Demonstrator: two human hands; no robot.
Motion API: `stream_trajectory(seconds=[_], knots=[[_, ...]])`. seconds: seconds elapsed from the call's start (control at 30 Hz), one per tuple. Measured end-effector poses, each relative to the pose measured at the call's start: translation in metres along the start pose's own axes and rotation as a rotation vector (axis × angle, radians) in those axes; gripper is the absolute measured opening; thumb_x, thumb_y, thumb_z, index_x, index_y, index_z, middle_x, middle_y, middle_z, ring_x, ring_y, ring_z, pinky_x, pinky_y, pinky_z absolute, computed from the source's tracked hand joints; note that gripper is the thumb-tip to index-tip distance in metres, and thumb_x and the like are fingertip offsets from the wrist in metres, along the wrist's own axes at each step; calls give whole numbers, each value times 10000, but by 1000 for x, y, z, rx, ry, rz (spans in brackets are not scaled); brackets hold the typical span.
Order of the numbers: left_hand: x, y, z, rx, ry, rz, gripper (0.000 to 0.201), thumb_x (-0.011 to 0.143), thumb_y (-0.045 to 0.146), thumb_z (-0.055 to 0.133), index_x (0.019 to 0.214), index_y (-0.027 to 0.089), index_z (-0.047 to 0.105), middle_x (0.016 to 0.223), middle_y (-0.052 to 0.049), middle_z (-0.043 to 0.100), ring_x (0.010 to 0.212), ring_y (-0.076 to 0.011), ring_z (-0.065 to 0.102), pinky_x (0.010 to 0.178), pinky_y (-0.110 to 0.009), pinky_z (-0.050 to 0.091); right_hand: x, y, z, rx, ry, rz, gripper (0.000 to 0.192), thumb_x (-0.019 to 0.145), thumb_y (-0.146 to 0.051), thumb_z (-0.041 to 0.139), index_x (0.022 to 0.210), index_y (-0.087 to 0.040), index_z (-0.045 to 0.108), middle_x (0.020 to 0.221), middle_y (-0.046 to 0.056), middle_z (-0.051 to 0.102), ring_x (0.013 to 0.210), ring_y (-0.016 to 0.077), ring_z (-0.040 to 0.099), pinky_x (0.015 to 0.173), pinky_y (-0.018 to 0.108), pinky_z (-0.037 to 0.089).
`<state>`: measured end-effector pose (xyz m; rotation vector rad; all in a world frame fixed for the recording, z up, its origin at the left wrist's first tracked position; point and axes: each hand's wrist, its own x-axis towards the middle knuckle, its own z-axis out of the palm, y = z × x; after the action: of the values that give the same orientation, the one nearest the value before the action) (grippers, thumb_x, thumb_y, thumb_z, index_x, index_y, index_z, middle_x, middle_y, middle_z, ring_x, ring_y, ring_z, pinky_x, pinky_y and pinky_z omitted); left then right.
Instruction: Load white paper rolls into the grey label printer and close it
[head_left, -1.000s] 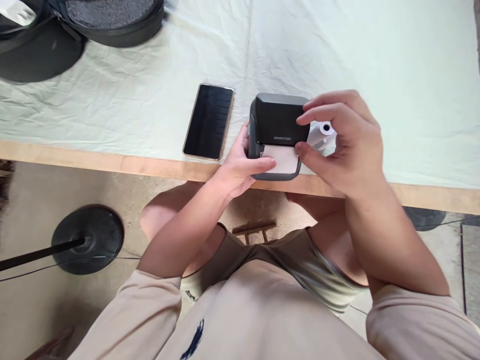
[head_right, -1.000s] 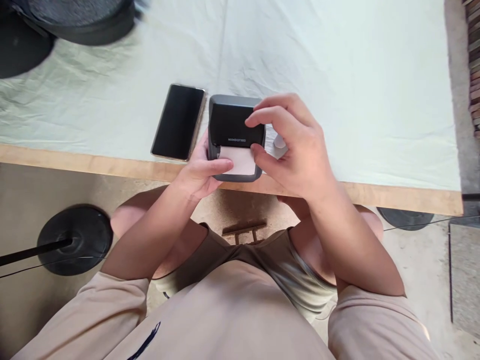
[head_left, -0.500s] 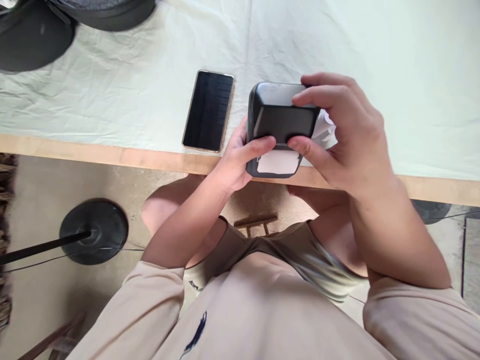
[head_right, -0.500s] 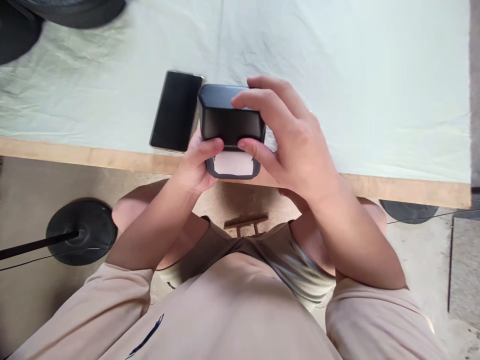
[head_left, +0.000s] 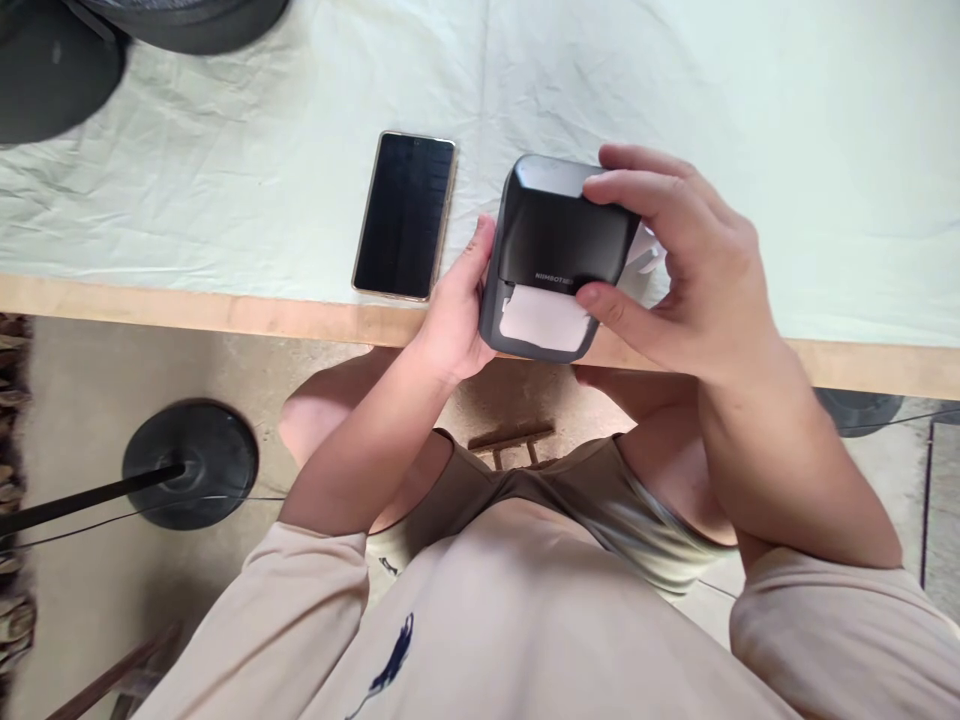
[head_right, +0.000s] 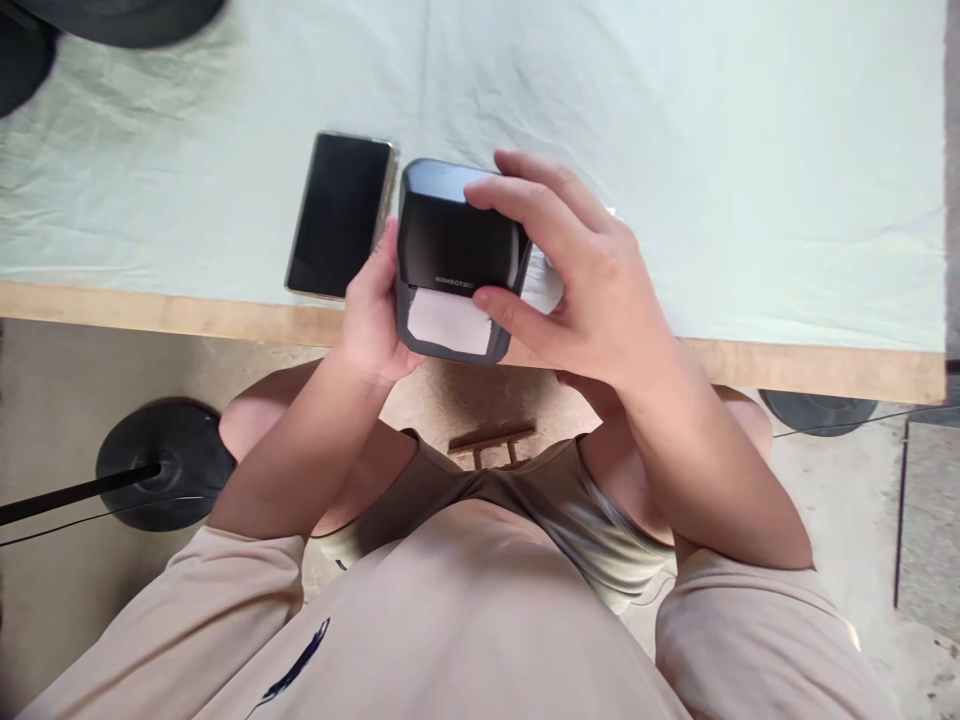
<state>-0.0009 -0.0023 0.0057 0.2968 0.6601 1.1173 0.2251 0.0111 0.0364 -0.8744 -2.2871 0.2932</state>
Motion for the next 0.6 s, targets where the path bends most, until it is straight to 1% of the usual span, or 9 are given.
stream_trajectory(seconds=[0.07,0.17,0.27,0.33,0.4,0.43,0.5,0.57,0.6], knots=[[0,1,-1,-11,44,8,468,1263,496,504,1299,130,795,1372,-140,908,1669,-382,662,1379,-480,586,-1,-4,-2,3,-30,40,646,1093,-556,773,1688,-349,630,1786,93,643,1663,430,642,1297,648,640],[-2,4,1,-11,83,-61,374,1215,428,614,1308,120,806,1345,-140,915,1625,-396,705,1345,-515,627,1,-12,-7,26,-50,94,672,1044,-528,862,1665,-389,647,1805,67,631,1679,432,629,1326,636,626],[-4,7,8,-11,76,-120,405,1224,427,581,1294,102,813,1266,-161,925,1587,-401,738,1314,-542,650,3,-17,-11,47,-66,84,692,1035,-487,881,1674,-389,633,1788,75,644,1691,430,615,1301,621,645],[-5,8,12,-23,59,-122,432,1236,424,540,1338,99,805,1263,-159,926,1584,-391,742,1317,-519,642,5,-18,-11,33,-41,85,612,1071,-517,830,1639,-361,663,1713,104,683,1655,429,635,1235,608,670],[-6,9,14,-38,9,-102,527,1258,495,452,1392,112,789,1308,-152,918,1602,-381,729,1328,-519,629,8,-20,-8,21,95,106,551,1089,-624,787,1544,-320,726,1500,133,748,1452,408,736,1071,570,692],[-6,9,14,-34,-20,-94,602,1270,552,376,1396,129,786,1315,-141,914,1608,-374,725,1330,-529,626,10,-22,-6,25,198,129,532,1085,-672,783,1473,-309,754,1396,120,752,1257,354,781,954,525,680],[-7,8,14,9,-63,-85,695,1276,605,267,1320,163,801,1252,-113,916,1592,-359,740,1316,-540,634,15,-28,0,59,426,208,422,1101,-672,789,1309,-305,768,1279,53,711,851,166,696,731,400,563],[-7,6,12,87,-58,-80,588,1277,517,337,1189,181,811,1141,-89,914,1553,-352,768,1290,-514,649,20,-34,5,137,579,264,287,1136,-563,803,1151,-293,706,1241,-5,656,681,51,576,656,332,489],[-6,6,11,120,-40,-69,494,1261,448,411,1132,185,808,1094,-78,909,1525,-353,785,1266,-490,661,22,-37,7,191,623,265,262,1140,-497,813,1095,-287,662,1200,-17,633,692,50,610,646,316,498]])
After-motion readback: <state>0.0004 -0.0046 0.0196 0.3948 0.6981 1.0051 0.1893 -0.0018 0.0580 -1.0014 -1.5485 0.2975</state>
